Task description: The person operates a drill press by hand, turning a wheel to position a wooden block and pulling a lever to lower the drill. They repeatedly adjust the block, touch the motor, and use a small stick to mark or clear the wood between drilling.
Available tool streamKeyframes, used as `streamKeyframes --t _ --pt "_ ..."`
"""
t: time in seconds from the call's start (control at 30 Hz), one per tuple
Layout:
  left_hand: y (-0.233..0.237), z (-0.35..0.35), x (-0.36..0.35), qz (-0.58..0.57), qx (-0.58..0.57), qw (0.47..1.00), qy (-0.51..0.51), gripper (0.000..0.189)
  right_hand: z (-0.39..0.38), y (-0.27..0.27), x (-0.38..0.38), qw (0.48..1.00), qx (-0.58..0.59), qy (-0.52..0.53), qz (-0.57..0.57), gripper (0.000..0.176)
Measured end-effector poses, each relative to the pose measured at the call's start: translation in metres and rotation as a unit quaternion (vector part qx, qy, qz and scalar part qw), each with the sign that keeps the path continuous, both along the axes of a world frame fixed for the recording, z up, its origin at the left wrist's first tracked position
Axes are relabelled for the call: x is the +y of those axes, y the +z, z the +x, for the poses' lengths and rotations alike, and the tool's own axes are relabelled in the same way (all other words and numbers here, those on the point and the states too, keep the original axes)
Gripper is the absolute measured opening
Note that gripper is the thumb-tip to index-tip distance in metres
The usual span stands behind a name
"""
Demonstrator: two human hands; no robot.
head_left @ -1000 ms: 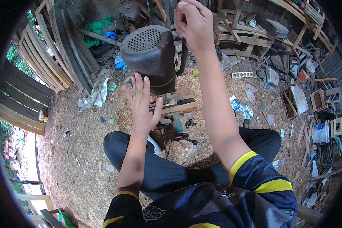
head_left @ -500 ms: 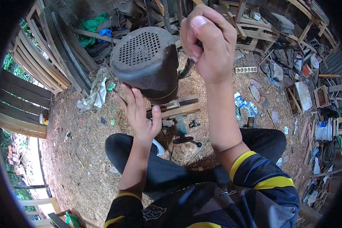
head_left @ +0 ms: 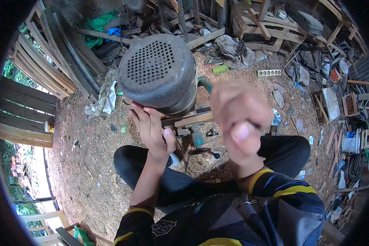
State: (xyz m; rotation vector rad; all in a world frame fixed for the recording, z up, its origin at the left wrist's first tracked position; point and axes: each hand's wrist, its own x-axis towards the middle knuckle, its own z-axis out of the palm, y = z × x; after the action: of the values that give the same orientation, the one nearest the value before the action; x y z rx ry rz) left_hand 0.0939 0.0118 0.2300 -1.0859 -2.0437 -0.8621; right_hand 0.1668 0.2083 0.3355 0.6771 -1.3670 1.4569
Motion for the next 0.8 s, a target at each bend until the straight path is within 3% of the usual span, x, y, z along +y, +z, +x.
streamKeyframes --t 0.2,0.43,0.63,0.77,0.8 --pt "-0.009 -0.004 -0.010 0.009 0.043 0.999 -0.016 0.070 0.027 -0.015 -0.008 0.998 0.010 0.026 0.048 0.032" --pt "0.007 -0.014 -0.025 0.012 0.004 0.998 -0.068 0.062 0.027 -0.024 -0.014 0.999 -0.036 -0.009 -0.033 0.032" --pt "0.011 -0.008 -0.039 0.033 -0.058 0.990 -0.125 0.044 0.013 -0.029 -0.012 0.998 -0.015 -0.008 -0.063 0.027" --pt "0.024 0.009 -0.041 0.081 -0.085 0.984 -0.135 0.041 0.012 -0.059 -0.023 0.991 -0.033 -0.113 -0.057 0.048" --pt "0.026 0.015 -0.042 0.088 -0.085 0.983 -0.139 0.041 0.012 -0.087 -0.011 0.991 -0.067 -0.118 0.006 0.061"
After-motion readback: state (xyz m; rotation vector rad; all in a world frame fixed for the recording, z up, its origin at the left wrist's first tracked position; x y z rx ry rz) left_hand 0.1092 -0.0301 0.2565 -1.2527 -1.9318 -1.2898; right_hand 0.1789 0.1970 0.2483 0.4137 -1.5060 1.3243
